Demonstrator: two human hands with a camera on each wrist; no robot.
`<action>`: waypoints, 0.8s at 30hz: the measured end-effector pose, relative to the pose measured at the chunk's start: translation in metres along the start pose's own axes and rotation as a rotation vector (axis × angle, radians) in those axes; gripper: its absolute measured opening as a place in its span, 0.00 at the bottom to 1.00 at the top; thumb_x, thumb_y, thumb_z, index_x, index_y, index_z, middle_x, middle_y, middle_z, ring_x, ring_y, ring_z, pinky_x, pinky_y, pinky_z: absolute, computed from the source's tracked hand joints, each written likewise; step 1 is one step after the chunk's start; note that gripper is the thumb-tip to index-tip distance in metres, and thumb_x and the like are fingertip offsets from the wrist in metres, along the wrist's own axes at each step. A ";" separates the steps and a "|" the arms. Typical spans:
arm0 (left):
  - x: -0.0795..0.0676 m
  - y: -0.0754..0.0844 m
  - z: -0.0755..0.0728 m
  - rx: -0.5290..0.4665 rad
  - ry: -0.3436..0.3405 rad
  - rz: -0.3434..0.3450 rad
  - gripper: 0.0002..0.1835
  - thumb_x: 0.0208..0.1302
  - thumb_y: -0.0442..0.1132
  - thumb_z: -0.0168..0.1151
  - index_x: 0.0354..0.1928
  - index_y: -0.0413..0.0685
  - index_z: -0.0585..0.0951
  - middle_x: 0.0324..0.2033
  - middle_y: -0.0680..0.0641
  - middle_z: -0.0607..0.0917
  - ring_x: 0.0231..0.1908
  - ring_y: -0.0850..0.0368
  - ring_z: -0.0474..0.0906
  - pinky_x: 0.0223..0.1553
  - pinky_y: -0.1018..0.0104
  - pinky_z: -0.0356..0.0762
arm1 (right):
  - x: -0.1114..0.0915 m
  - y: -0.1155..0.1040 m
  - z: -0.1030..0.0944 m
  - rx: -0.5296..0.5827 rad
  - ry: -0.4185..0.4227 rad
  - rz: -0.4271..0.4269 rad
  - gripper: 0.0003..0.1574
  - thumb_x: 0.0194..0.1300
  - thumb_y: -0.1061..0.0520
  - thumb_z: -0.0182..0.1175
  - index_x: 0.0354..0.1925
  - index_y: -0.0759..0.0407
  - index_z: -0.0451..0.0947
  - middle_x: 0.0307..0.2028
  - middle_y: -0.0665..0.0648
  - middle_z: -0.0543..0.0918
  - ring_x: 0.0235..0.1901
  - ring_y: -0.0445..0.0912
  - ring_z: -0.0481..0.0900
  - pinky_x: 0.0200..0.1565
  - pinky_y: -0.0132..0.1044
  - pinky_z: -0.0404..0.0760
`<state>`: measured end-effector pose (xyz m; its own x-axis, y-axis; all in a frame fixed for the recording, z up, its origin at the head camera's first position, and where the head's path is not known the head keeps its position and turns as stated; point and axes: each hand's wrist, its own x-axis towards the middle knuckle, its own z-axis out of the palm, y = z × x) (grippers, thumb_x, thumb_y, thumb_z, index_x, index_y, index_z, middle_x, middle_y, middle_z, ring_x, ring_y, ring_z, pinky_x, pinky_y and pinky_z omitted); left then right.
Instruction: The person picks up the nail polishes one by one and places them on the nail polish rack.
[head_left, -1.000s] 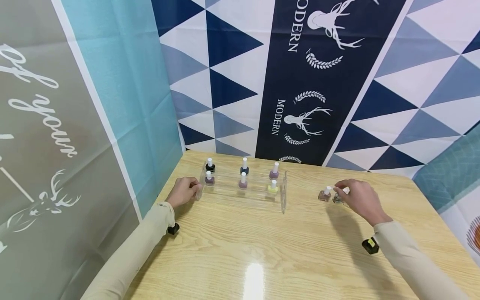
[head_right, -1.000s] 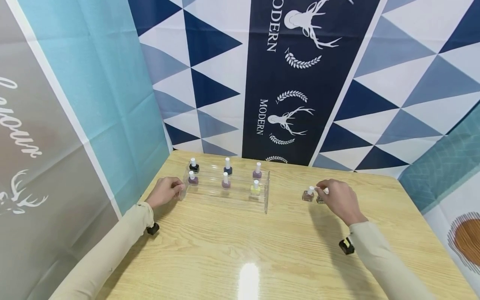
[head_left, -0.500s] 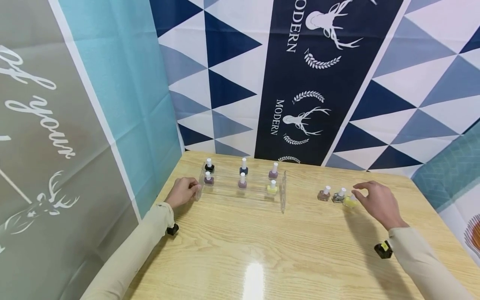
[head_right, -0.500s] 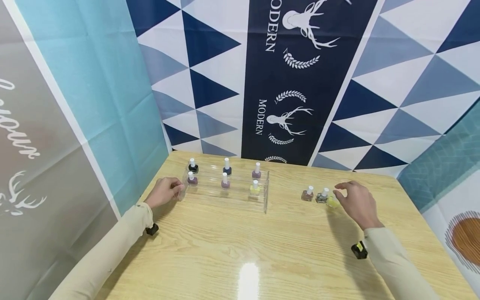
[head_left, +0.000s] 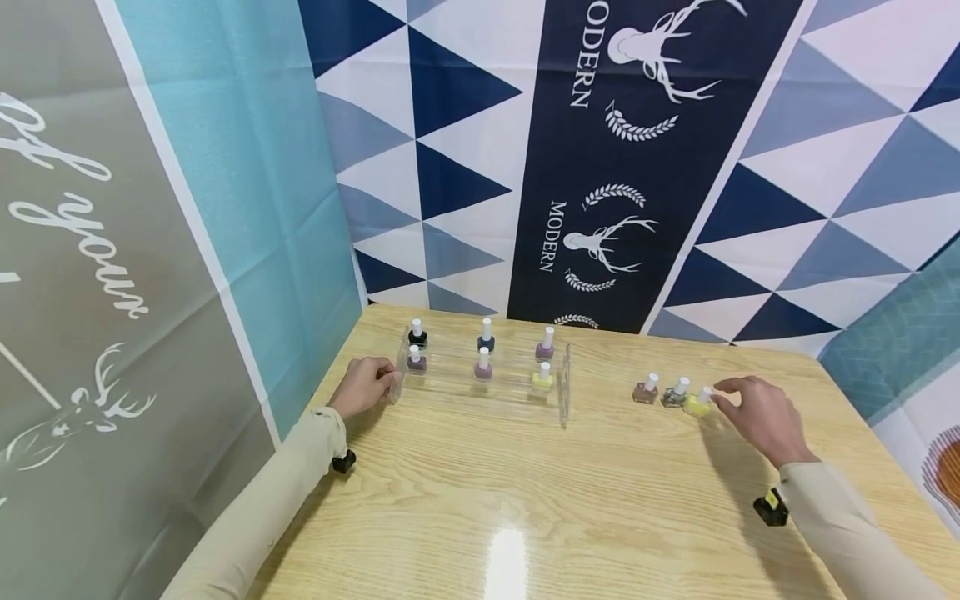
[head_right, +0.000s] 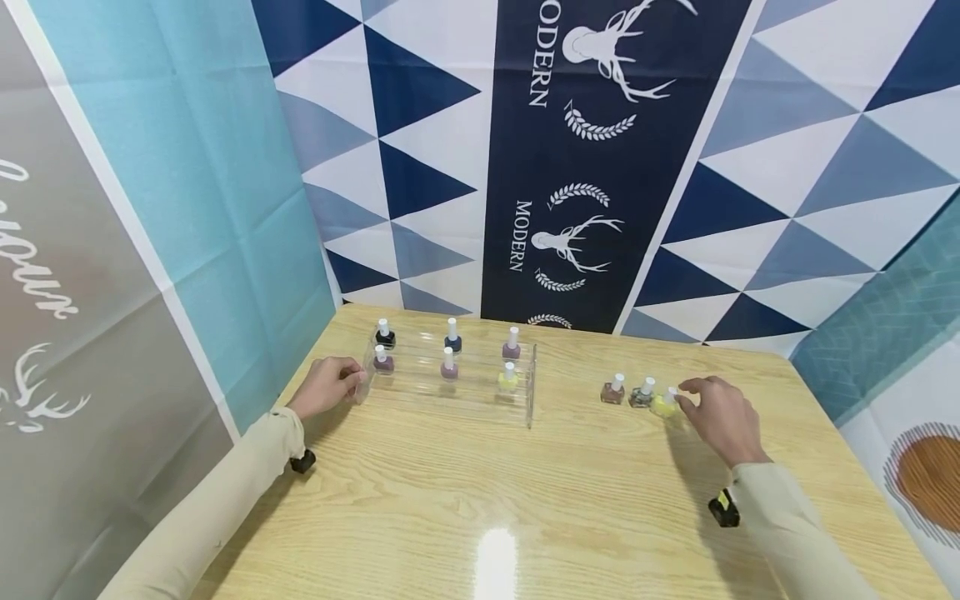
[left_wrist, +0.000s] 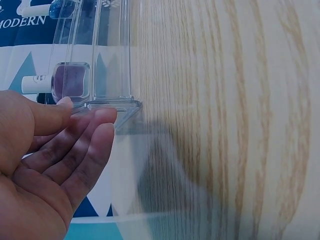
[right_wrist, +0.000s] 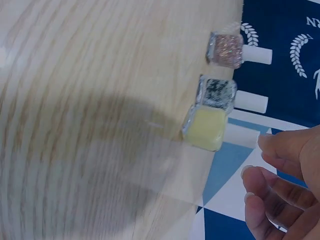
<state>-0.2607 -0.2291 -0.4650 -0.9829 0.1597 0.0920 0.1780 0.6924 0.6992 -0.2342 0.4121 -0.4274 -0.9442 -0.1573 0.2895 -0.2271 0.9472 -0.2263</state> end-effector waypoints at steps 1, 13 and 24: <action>0.000 0.000 0.000 0.000 0.000 0.002 0.11 0.78 0.36 0.59 0.36 0.39 0.85 0.21 0.47 0.82 0.20 0.56 0.75 0.22 0.62 0.72 | 0.000 0.001 0.001 0.000 -0.009 0.004 0.17 0.67 0.57 0.70 0.47 0.69 0.86 0.47 0.79 0.82 0.26 0.64 0.82 0.17 0.49 0.73; 0.002 -0.002 0.001 -0.010 0.003 0.015 0.11 0.77 0.36 0.59 0.35 0.40 0.85 0.21 0.46 0.83 0.20 0.56 0.75 0.21 0.62 0.71 | 0.006 -0.001 0.008 0.011 -0.004 -0.014 0.18 0.68 0.55 0.69 0.48 0.68 0.85 0.46 0.74 0.85 0.37 0.71 0.83 0.29 0.62 0.79; 0.001 0.000 0.001 -0.001 -0.004 0.007 0.11 0.77 0.35 0.59 0.36 0.39 0.85 0.21 0.45 0.83 0.20 0.56 0.75 0.21 0.63 0.71 | 0.008 0.003 0.015 0.043 0.018 -0.007 0.12 0.69 0.58 0.68 0.45 0.66 0.86 0.40 0.69 0.88 0.34 0.67 0.84 0.31 0.62 0.79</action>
<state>-0.2617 -0.2276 -0.4657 -0.9814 0.1675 0.0935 0.1845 0.6906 0.6993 -0.2460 0.4095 -0.4393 -0.9382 -0.1585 0.3076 -0.2440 0.9333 -0.2634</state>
